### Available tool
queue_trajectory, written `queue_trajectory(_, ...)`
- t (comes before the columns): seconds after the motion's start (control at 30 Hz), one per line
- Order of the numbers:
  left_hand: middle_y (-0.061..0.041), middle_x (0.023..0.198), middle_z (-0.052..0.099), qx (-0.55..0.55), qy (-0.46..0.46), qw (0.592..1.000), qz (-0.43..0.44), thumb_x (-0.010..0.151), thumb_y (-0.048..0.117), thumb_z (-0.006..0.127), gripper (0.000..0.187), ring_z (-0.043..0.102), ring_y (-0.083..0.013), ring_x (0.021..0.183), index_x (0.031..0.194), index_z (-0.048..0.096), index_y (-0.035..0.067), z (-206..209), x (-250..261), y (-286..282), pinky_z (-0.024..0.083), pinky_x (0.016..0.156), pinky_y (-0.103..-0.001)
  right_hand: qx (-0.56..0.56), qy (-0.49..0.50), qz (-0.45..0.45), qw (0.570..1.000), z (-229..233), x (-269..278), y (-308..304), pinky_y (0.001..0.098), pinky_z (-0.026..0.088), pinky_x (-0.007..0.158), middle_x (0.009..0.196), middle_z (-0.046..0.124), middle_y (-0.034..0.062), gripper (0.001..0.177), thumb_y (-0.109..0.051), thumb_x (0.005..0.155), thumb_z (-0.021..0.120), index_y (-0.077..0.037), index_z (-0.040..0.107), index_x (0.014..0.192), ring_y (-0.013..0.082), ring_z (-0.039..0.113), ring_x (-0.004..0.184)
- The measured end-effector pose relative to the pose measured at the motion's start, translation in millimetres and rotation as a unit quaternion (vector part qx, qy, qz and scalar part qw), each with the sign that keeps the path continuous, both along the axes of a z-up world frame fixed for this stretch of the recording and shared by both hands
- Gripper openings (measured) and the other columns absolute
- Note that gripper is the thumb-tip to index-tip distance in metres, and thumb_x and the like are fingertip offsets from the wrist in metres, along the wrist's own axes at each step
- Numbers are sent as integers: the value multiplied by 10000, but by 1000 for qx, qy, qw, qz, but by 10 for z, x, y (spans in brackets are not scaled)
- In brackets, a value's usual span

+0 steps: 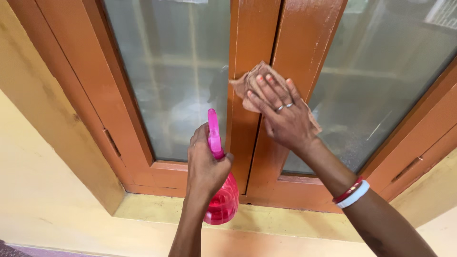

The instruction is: The person sprays a pink cleaning solution onto a brown wooden door with glass panels and wipes the surface with a cloth. The person repeatedly sprays and wipes the door frame and glass sections throughout the video.

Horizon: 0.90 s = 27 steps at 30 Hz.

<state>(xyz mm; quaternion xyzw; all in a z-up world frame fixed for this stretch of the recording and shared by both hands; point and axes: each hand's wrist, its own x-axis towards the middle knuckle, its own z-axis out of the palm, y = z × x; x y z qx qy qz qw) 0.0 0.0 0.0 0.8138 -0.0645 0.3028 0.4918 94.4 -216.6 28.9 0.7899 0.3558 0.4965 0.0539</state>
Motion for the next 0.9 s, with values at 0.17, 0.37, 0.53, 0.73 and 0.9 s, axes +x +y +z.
queue_trajectory(0.17,-241,1170,633,10,-35,999,1,642,11,708,669,599,-423,1107,1287,547,-58,-57,92,-75,487,974,-456,-31,-23,-15,999,-419,69,-9,471,180,1281,1652,398,42,664,-118,884,606,-194,520,1537,203,354,1535)
queue_trajectory(0.37,-236,1180,640,2,-24,1000,7,670,14,697,641,606,-413,1132,1291,551,-45,-71,114,-124,495,962,-460,-104,45,40,993,-1253,142,-90,483,167,1254,1650,354,35,724,-116,831,577,-178,467,1544,223,326,1513)
queue_trajectory(0.53,-247,1182,631,5,-40,999,22,686,60,761,646,592,-426,1134,1283,543,-56,-78,76,-133,485,956,-471,-207,76,41,974,-1915,147,-189,432,157,1256,1671,323,63,764,-113,821,552,-108,419,1574,191,302,1523)
queue_trajectory(0.73,-245,1181,630,13,-39,998,37,649,28,733,653,583,-431,1135,1268,545,-58,-69,7,-133,478,972,-470,-227,118,70,964,-2131,133,-180,433,191,1268,1649,353,74,659,-166,896,509,-87,436,1547,211,282,1532)
queue_trajectory(0.9,-243,1173,627,8,-33,998,43,647,12,705,648,580,-434,1123,1273,548,-53,-136,-61,-162,477,967,-472,-162,20,48,985,-1122,83,-166,442,222,1275,1644,392,82,578,-150,947,513,-118,486,1524,230,359,1525)
